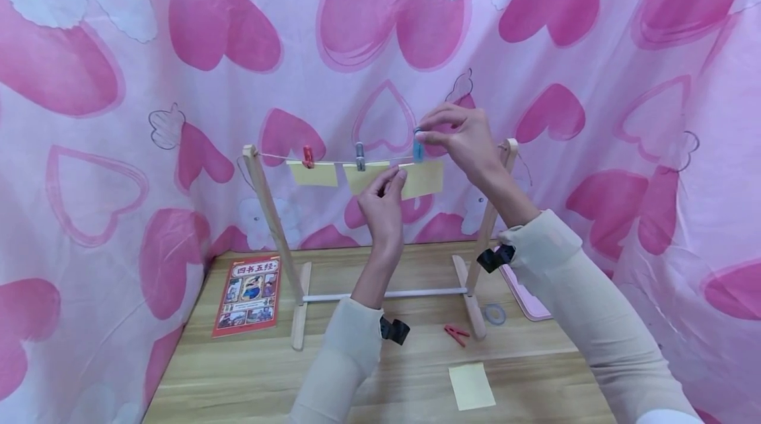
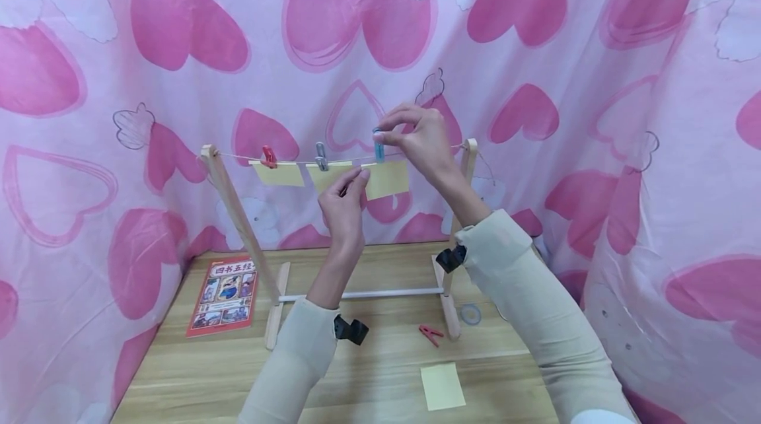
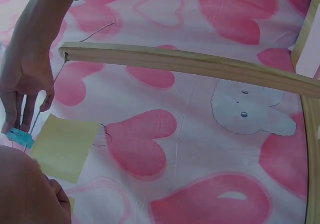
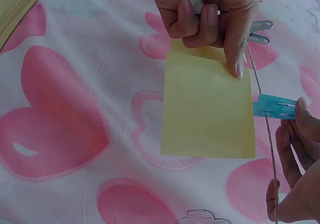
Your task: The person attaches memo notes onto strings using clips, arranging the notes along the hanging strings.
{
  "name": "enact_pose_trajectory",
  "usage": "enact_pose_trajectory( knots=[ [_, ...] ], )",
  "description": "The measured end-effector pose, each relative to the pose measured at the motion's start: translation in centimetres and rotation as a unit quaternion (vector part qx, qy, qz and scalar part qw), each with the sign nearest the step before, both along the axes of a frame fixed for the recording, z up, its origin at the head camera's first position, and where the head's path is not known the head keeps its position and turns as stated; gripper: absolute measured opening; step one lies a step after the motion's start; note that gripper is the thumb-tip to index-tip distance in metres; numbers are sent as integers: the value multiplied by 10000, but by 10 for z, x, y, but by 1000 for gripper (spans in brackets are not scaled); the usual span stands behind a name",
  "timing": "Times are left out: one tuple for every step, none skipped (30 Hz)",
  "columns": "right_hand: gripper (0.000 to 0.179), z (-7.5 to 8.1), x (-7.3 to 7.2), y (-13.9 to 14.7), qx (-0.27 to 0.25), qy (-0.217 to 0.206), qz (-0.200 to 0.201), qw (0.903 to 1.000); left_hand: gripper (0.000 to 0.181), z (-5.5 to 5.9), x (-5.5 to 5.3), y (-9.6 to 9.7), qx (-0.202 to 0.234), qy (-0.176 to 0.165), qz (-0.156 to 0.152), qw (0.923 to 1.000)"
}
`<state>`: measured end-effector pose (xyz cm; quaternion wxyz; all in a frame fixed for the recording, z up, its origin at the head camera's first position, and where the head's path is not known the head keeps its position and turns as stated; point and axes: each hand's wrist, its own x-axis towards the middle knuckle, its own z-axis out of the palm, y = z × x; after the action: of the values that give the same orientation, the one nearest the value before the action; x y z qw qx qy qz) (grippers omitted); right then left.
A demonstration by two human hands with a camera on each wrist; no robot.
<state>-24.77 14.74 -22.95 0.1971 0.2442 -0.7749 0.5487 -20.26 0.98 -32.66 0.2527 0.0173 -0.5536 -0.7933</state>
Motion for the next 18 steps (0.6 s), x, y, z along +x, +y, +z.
enact_pose_trajectory(
  knots=[
    [13,0,-1,0,33,-3,14,10000,19,0,-1,0,20,3,20,10000],
    [13,0,-1,-1,82,-7,17,10000,19,0,-1,1,25,9,44,10000],
    [13,0,-1,-1,140,-6,8,9999,19,1,-2,1,37,12,52,10000],
    [13,0,-1,-2,211,6,-20,9998,19,1,-2,1,40,27,59,10000],
    [13,0,-1,-2,272,14,-40,9996,19,1,-2,2,41,40,58,10000],
    [13,0,-1,-2,323,28,-55,9995,19,2,-2,2,41,46,57,10000],
    [12,0,-1,-3,367,38,-77,9993,19,2,-2,2,35,61,54,10000],
    [12,0,-1,-3,417,47,-106,9991,19,2,-2,3,45,79,47,9999],
    [12,1,0,-4,455,53,-126,9989,19,3,-2,3,59,94,37,9999],
    [11,1,0,-4,509,57,-153,9986,20,3,-2,3,50,115,36,9999],
    [12,1,1,-5,575,51,-161,9982,20,3,-2,4,47,122,38,9999],
    [11,1,1,-5,642,51,-167,9978,20,3,-2,4,46,136,49,9999],
    [12,0,1,-6,720,53,-174,9972,20,3,-2,4,38,151,67,9999],
    [12,0,2,-6,792,51,-174,9967,20,3,-2,5,37,160,84,9998],
    [13,-1,2,-6,858,55,-169,9962,21,3,-2,5,30,171,94,9998],
    [13,-1,2,-6,923,64,-171,9956,21,3,-1,5,26,179,107,9998],
    [14,-2,2,-6,963,65,-168,9952,21,3,-1,5,37,183,118,9998],
    [15,-2,2,-5,974,70,-155,9951,21,3,-1,5,51,195,128,9997]
  ],
)
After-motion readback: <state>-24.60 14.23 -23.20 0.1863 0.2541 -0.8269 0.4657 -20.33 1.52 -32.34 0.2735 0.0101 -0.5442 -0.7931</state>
